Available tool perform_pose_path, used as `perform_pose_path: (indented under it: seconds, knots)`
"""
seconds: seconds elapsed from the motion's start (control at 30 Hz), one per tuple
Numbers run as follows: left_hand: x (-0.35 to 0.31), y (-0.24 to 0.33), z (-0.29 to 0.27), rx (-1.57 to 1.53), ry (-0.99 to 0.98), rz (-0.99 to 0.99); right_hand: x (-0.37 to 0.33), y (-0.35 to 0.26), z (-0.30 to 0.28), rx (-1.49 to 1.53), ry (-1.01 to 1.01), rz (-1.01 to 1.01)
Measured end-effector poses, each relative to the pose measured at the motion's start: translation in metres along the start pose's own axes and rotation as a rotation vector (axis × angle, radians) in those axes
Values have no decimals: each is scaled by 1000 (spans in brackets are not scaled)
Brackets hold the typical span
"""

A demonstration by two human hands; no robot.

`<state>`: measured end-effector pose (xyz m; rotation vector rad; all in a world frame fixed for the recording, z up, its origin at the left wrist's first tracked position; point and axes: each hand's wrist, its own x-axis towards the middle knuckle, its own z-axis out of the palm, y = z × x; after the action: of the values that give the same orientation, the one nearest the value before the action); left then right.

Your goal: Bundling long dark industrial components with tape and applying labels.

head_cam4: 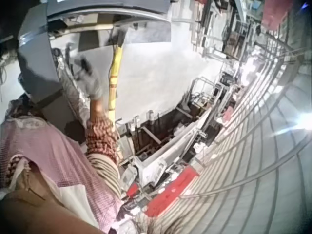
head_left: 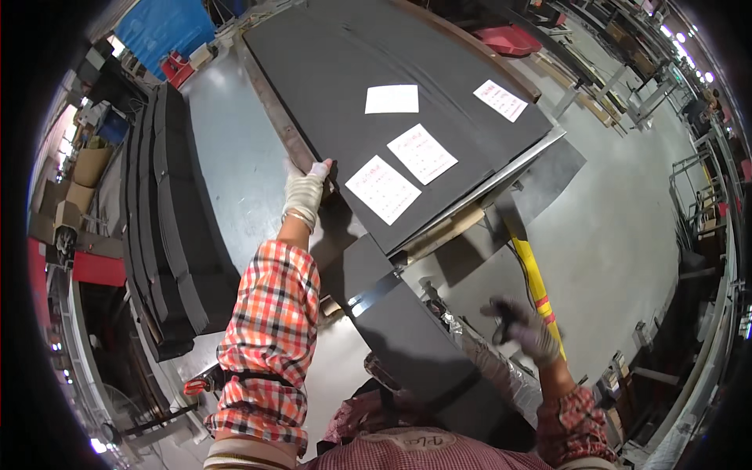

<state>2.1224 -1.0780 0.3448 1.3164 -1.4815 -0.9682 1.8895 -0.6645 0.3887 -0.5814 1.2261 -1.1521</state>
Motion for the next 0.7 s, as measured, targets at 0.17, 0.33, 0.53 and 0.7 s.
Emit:
perform_pose_path:
  seconds: [0.17, 0.33, 0.53, 0.7]
  knots:
    - [-149, 101, 54, 444, -921, 1079, -88, -4, 39, -1115, -141, 47]
    - [-277, 167, 31, 491, -2244, 683, -124, -39, 95, -1184, -172, -91]
    - [-91, 149, -83, 934, -1638, 841, -208, -61, 94, -1444, 128, 99]
    - [-136, 125, -117, 743, -1040, 1208, -79, -39, 163, -1475, 97, 0]
